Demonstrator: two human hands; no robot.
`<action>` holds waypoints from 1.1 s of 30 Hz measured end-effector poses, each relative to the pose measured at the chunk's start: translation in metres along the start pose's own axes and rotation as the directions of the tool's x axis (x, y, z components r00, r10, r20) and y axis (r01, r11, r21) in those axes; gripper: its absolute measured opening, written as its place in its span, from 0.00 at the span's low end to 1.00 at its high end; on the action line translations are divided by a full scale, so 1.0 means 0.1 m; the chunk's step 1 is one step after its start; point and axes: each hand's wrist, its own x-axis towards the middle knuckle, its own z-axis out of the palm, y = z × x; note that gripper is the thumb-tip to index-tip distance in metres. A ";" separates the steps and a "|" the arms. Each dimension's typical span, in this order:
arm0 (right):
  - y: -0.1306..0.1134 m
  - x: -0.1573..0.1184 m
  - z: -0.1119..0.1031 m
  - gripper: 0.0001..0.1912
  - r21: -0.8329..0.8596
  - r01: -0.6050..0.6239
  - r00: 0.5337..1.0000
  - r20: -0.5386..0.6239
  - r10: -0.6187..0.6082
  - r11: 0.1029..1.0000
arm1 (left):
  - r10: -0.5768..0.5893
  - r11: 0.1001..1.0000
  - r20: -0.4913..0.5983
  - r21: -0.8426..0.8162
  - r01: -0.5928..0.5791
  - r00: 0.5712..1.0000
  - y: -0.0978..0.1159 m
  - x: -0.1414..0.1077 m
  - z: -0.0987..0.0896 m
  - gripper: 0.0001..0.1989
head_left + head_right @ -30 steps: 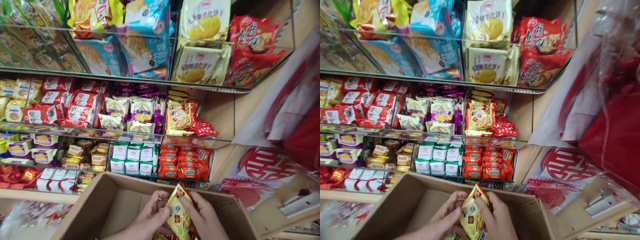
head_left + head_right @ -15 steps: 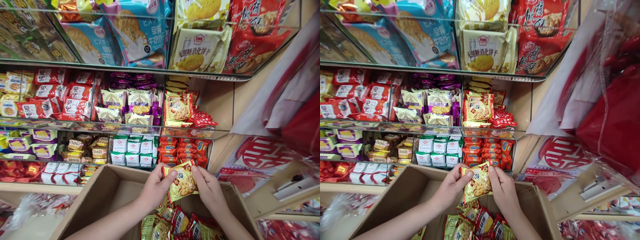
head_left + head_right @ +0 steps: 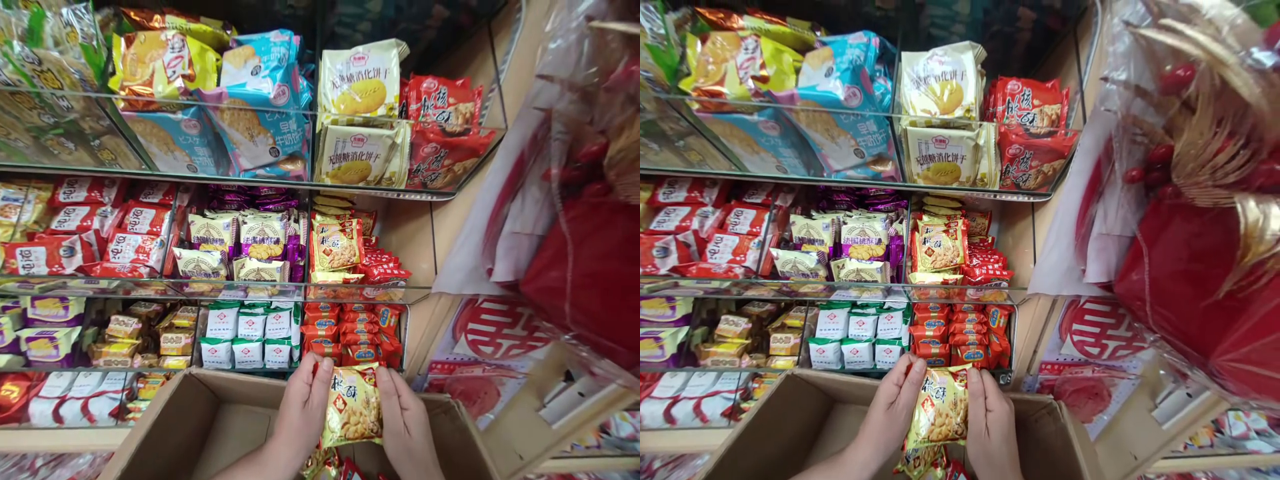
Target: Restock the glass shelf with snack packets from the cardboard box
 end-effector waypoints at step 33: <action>-0.08 -0.16 0.06 0.24 0.399 -0.202 0.970 0.206 0.127 0.894 | 0.112 0.975 0.115 0.182 -0.132 0.987 0.16 -0.05 -0.19 0.18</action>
